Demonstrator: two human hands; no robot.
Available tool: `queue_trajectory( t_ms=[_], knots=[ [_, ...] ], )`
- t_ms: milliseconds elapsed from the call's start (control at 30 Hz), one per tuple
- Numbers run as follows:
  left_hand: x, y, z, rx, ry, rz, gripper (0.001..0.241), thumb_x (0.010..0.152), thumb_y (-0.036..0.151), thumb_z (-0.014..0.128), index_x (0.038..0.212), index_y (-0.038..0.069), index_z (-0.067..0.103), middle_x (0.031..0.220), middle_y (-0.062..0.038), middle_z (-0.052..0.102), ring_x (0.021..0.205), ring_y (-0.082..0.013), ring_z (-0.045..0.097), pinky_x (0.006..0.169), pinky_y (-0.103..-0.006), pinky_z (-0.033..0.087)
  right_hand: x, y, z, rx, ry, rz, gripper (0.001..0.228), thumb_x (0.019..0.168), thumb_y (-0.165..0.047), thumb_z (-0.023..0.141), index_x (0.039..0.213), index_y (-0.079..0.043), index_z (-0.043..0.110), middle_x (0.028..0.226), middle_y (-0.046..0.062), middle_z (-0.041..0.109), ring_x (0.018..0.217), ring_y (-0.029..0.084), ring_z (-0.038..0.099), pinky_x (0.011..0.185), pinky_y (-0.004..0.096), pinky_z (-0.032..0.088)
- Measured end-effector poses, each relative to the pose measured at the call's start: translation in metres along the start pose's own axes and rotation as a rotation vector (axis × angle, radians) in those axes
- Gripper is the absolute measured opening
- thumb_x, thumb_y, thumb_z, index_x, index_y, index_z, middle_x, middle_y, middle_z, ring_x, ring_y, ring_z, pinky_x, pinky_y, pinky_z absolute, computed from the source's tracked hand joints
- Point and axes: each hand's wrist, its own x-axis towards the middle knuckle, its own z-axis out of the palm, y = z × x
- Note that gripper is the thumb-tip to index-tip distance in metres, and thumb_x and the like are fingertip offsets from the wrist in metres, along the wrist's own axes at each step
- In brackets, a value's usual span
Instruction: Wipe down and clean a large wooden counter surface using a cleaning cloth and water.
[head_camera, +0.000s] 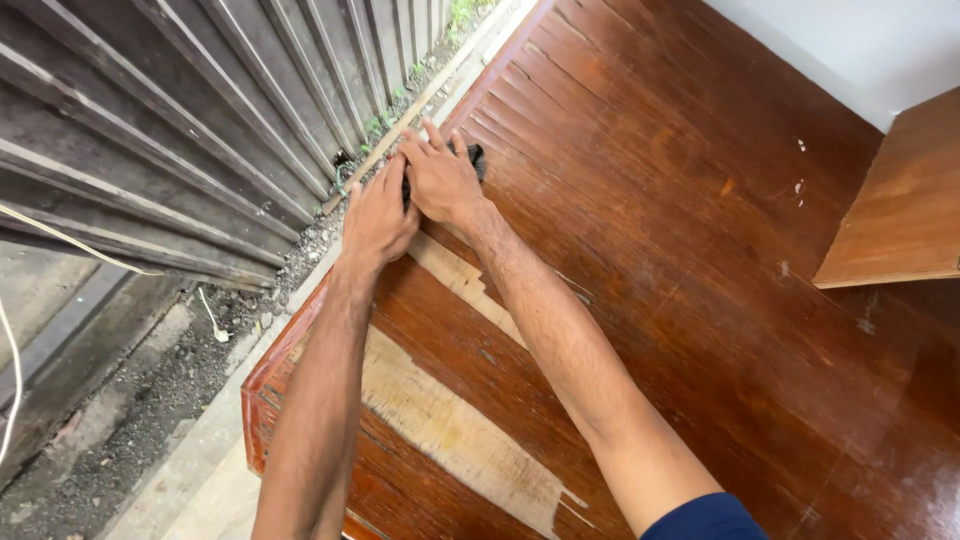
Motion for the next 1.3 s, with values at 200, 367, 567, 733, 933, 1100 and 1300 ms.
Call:
queue_trajectory(
  t_ms=[200, 367, 567, 733, 933, 1100, 1300],
  knots=[
    [-0.032, 0.005, -0.016, 0.03, 0.173, 0.036, 0.073, 0.102, 0.043, 0.055, 0.164, 0.022, 0.024, 0.163, -0.008, 0.038, 0.149, -0.0336, 0.037, 0.121, -0.0569, 0.03, -0.006, -0.001, -0.025, 0.473, 0.244, -0.086, 0.026, 0.102, -0.017, 0.054, 0.115, -0.035, 0.069, 0.116, 0.001, 0.075, 0.121, 0.026, 0.065, 0.108, 0.044, 0.048],
    [-0.055, 0.066, -0.017, 0.06, 0.486, 0.202, 0.077, 0.098, 0.041, 0.07, 0.162, 0.021, 0.032, 0.164, -0.01, 0.033, 0.149, -0.0341, 0.038, 0.119, -0.0552, 0.035, -0.036, 0.023, -0.068, 0.617, 0.489, 0.053, 0.026, 0.1, -0.022, 0.058, 0.114, -0.04, 0.07, 0.111, -0.009, 0.076, 0.113, 0.018, 0.069, 0.101, 0.037, 0.053],
    [-0.069, 0.151, 0.01, 0.036, 0.506, 0.363, 0.072, 0.099, 0.041, 0.068, 0.161, 0.023, 0.034, 0.164, -0.011, 0.032, 0.149, -0.0324, 0.038, 0.118, -0.0544, 0.036, -0.136, 0.073, -0.139, 0.695, 0.605, 0.195, 0.025, 0.098, -0.017, 0.061, 0.114, -0.031, 0.075, 0.115, 0.002, 0.076, 0.116, 0.031, 0.067, 0.1, 0.046, 0.053],
    [-0.109, 0.251, 0.061, -0.021, 0.418, 0.524, 0.07, 0.099, 0.042, 0.066, 0.16, 0.022, 0.036, 0.162, -0.013, 0.034, 0.147, -0.0336, 0.041, 0.116, -0.0557, 0.038, -0.257, 0.136, -0.167, 0.649, 0.665, 0.337, 0.024, 0.098, -0.016, 0.061, 0.113, -0.028, 0.076, 0.114, 0.001, 0.076, 0.115, 0.028, 0.068, 0.101, 0.044, 0.053],
    [-0.167, 0.384, 0.154, -0.036, 0.202, 0.646, 0.069, 0.101, 0.045, 0.059, 0.161, 0.03, 0.03, 0.158, -0.012, 0.037, 0.149, -0.033, 0.037, 0.119, -0.0576, 0.032, -0.431, 0.229, -0.176, 0.475, 0.678, 0.494, 0.024, 0.099, -0.015, 0.06, 0.116, -0.025, 0.074, 0.114, 0.004, 0.076, 0.111, 0.03, 0.069, 0.096, 0.045, 0.055],
    [-0.222, 0.488, 0.234, -0.03, 0.134, 0.804, 0.053, 0.103, 0.05, 0.053, 0.152, 0.031, 0.043, 0.153, -0.009, 0.042, 0.151, -0.0297, 0.033, 0.121, -0.057, 0.026, -0.576, 0.283, -0.181, 0.282, 0.671, 0.689, 0.022, 0.098, -0.013, 0.06, 0.115, -0.018, 0.073, 0.11, 0.01, 0.076, 0.107, 0.035, 0.069, 0.091, 0.048, 0.056],
    [-0.277, 0.562, 0.303, 0.112, -0.074, 0.918, 0.061, 0.1, 0.029, 0.05, 0.158, 0.021, 0.035, 0.166, -0.004, 0.03, 0.156, -0.0226, 0.023, 0.126, -0.0527, 0.018, -0.693, 0.313, -0.146, -0.127, 0.536, 0.834, 0.039, 0.092, -0.016, 0.065, 0.131, -0.013, 0.064, 0.151, 0.016, 0.05, 0.133, 0.038, 0.053, 0.109, 0.047, 0.049]
  ],
)
